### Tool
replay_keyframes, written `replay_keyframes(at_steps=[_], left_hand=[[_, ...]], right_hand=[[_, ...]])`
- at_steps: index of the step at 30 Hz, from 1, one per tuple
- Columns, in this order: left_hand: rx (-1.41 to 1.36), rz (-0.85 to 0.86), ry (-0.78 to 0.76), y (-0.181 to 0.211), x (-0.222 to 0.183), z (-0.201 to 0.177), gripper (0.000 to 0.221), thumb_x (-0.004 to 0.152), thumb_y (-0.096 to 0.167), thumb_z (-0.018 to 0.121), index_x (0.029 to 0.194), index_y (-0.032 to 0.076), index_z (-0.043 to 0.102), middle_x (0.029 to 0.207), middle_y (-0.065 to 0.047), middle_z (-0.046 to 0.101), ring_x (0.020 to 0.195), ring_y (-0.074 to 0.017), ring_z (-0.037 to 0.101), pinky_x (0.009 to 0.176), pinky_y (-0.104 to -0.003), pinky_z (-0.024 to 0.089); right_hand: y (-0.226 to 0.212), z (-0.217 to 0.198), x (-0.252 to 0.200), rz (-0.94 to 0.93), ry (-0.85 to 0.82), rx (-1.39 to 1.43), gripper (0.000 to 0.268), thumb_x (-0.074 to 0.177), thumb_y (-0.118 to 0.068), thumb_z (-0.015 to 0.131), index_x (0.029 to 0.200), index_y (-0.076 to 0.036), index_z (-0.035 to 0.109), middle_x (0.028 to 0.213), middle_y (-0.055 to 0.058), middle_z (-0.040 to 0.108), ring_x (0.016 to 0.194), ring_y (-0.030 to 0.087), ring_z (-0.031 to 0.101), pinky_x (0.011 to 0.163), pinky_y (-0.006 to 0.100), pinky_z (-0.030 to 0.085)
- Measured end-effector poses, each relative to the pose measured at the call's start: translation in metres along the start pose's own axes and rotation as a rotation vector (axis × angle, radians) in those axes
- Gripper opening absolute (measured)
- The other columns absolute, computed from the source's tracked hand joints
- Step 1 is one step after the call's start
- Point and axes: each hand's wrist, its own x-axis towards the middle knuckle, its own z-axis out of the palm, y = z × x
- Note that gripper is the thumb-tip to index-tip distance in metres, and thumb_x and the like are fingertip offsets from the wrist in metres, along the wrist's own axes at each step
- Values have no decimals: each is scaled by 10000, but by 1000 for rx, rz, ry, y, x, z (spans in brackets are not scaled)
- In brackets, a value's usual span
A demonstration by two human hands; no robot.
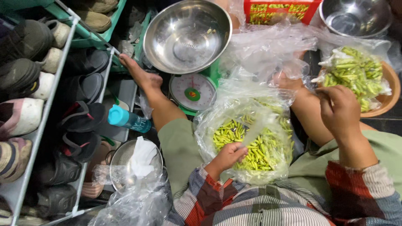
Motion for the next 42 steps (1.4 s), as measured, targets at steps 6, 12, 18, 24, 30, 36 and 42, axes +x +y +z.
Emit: replay_keyframes(at_steps=[6,12,18,24,30,36,42], left_hand=[[-26,20,6,-28,9,3,139,1051,198,662,1020,80,730,681,-58,663,616,-117,647,669,-258,543],[503,407,97,2,-4,-5,177,881,250,743,952,89,718,891,-127,675,867,-362,634,859,-430,510],[1285,669,656,26,4,-26,99,870,284,697,925,201,703,899,-7,575,802,-249,592,727,-403,505],[598,622,716,56,0,-26,123,963,8,612,1060,13,687,1015,-116,624,960,-256,644,842,-355,543],[-258,331,155,58,-30,-27,223,972,179,524,806,119,661,913,-98,672,864,-241,611,806,-410,531],[215,340,153,64,-14,-26,88,927,146,725,863,89,708,949,-61,655,907,-195,630,811,-342,502],[-83,99,371,15,5,-16,232,913,-57,692,1115,54,663,902,-44,644,878,-120,632,841,-262,527]], right_hand=[[-245,-38,23,-103,-356,613,231,871,-184,608,1024,-194,781,877,63,692,906,289,633,937,448,489],[-151,95,-47,-345,-778,40,221,817,-125,610,1024,-190,655,941,45,741,1008,282,724,1095,606,415],[-176,-14,3,67,-951,344,254,883,-239,639,1116,-147,683,933,197,789,950,460,728,860,620,549],[-268,9,-45,53,-1092,811,220,1051,-291,515,1060,-168,697,750,1,688,619,173,587,619,348,444],[-237,51,-19,469,-1122,1116,280,1062,-115,494,1016,-100,771,841,91,791,735,177,819,569,258,687],[-208,58,-13,-320,-642,533,157,986,-263,627,984,-155,741,834,53,684,764,324,639,679,454,468],[-212,61,-29,-393,-505,246,80,867,-223,642,939,-200,666,827,30,581,806,302,567,680,449,410]])
